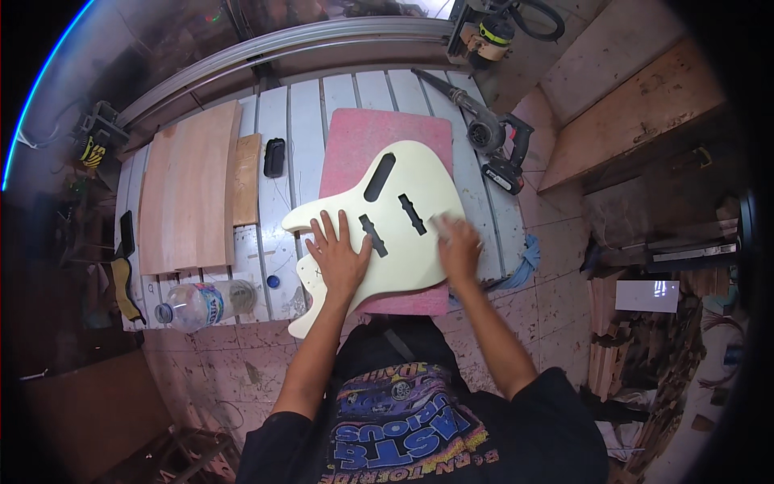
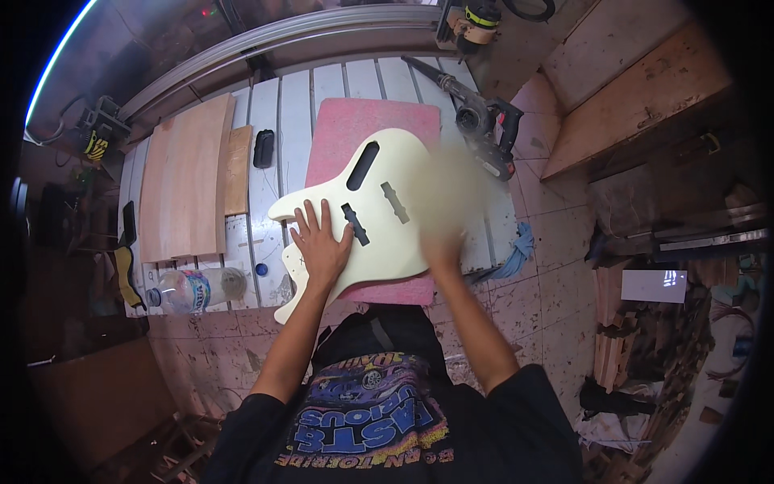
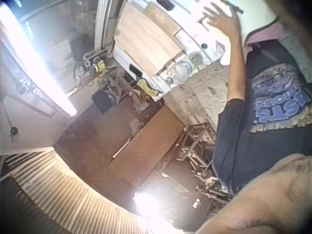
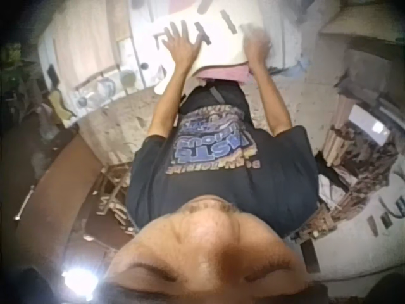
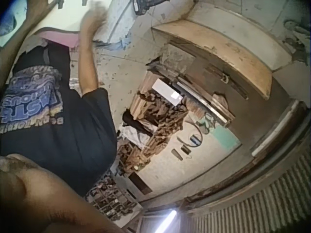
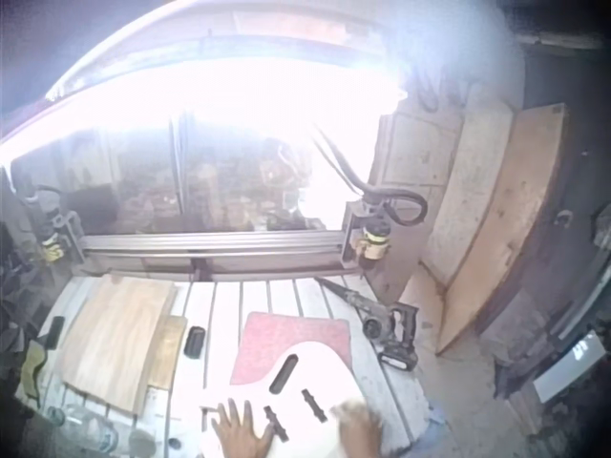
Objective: The person sands the surface and edges of a white guitar body using a sanding block by hand.
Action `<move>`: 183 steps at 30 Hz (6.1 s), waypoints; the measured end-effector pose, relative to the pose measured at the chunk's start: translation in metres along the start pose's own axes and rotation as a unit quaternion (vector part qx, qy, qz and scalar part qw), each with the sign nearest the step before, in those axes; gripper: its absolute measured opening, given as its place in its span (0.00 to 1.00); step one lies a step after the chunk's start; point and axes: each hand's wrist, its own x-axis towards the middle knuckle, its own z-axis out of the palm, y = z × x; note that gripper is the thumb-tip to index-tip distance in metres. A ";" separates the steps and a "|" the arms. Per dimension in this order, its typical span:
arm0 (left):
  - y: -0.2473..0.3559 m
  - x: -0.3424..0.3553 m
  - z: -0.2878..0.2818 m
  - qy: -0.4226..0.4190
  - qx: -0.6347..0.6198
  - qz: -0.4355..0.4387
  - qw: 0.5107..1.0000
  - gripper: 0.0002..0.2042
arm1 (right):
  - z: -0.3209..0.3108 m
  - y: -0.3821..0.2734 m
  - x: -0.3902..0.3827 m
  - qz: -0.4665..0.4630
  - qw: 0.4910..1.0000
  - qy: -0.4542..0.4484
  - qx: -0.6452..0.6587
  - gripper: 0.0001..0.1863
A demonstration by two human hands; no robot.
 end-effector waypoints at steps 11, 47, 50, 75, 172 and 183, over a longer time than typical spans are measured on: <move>-0.001 -0.004 0.000 -0.008 -0.003 -0.004 1.000 0.40 | -0.010 -0.004 0.004 0.012 0.999 -0.011 0.035 0.27; 0.000 -0.002 0.000 -0.009 -0.005 -0.004 1.000 0.40 | -0.012 -0.008 0.001 -0.004 0.998 -0.010 0.058 0.28; -0.003 0.000 -0.003 -0.014 0.000 -0.006 1.000 0.40 | 0.008 -0.032 -0.045 -0.072 0.997 -0.011 0.017 0.29; -0.007 -0.003 0.000 -0.009 0.002 -0.012 1.000 0.40 | 0.018 -0.043 -0.060 -0.084 0.996 -0.036 0.013 0.27; 0.152 -0.080 0.064 0.019 0.012 -0.007 1.000 0.47 | -0.089 0.107 0.017 0.236 0.459 -0.417 0.748 0.31; -0.029 -0.122 -0.008 0.059 0.117 -0.394 0.910 0.46 | -0.114 0.151 0.024 0.275 0.458 -0.351 0.770 0.29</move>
